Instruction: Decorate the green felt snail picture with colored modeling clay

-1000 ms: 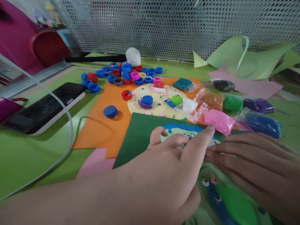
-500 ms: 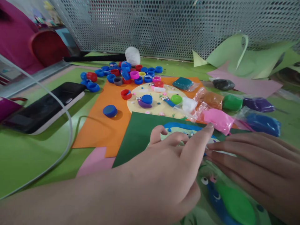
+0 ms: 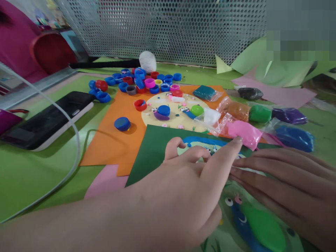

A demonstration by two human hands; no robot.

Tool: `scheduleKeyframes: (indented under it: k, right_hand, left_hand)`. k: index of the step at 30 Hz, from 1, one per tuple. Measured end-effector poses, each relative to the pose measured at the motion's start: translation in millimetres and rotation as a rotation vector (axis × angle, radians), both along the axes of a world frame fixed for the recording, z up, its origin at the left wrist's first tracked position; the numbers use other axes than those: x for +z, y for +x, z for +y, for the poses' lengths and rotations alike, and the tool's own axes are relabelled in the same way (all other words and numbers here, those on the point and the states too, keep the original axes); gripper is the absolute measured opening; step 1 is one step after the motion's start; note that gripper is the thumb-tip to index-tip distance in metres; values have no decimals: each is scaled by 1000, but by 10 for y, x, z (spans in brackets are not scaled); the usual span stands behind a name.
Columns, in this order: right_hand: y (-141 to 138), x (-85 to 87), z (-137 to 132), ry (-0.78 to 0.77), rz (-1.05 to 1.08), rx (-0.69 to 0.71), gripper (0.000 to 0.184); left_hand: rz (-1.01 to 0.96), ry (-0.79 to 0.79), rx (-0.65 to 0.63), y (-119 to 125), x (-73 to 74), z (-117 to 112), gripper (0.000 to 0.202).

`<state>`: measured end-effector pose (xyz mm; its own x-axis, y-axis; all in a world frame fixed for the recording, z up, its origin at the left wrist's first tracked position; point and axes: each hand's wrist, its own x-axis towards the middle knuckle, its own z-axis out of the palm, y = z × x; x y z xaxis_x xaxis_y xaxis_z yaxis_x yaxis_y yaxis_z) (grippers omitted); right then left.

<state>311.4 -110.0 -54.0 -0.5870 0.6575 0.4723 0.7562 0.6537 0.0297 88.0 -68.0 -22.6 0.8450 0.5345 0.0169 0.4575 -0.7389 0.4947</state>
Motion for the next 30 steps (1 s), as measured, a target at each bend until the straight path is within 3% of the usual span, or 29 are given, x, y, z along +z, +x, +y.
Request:
scheduleKeyframes:
  k: [7, 18, 24, 30]
  right_hand:
    - [32, 31, -36, 25, -60, 15, 22]
    - [13, 71, -43, 44, -96, 29, 19]
    - [68, 113, -66, 10, -106, 32, 30]
    - [53, 140, -74, -63, -47, 39, 42]
  left_hand:
    - [-11, 27, 21, 13, 12, 4, 63]
    - [-17, -56, -28, 33, -17, 33, 63]
    - [-53, 87, 8, 1, -19, 4, 60]
    - [-75, 274, -25, -21, -114, 12, 63]
